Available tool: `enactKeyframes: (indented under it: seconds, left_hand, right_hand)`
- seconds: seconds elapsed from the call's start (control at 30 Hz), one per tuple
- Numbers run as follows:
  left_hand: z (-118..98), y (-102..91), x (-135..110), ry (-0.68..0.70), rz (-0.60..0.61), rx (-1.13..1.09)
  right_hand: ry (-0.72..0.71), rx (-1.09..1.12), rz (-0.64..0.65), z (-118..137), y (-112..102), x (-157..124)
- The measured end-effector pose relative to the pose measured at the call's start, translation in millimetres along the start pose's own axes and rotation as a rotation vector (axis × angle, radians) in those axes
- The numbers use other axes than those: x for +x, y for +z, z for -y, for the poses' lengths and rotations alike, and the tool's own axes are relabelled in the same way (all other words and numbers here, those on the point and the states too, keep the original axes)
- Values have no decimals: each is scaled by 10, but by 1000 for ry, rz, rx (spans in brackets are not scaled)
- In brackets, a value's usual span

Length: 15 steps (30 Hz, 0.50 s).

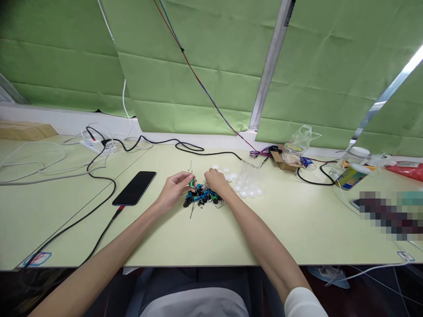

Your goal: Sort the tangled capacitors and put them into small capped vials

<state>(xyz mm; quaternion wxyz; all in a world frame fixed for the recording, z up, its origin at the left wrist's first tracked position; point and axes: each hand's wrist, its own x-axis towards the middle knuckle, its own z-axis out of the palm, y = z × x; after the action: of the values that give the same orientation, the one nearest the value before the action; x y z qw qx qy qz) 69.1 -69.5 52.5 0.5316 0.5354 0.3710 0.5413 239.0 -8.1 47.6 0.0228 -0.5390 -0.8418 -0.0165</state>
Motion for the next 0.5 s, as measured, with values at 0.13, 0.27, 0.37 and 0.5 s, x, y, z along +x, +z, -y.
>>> enactKeyframes:
  seconds: [0.13, 0.27, 0.37, 0.5]
  left_hand:
    - [3, -2, 2, -13, 8, -20]
    - [2, 1, 6, -30, 9, -39]
    - [0, 5, 6, -38, 11, -48]
    - [4, 7, 12, -46, 19, -72]
  right_hand:
    - [11, -10, -3, 26, 1, -15]
    - [22, -20, -5, 51, -6, -34]
    - [26, -24, -5, 71, -17, -52]
    - [26, -21, -5, 81, -22, -72]
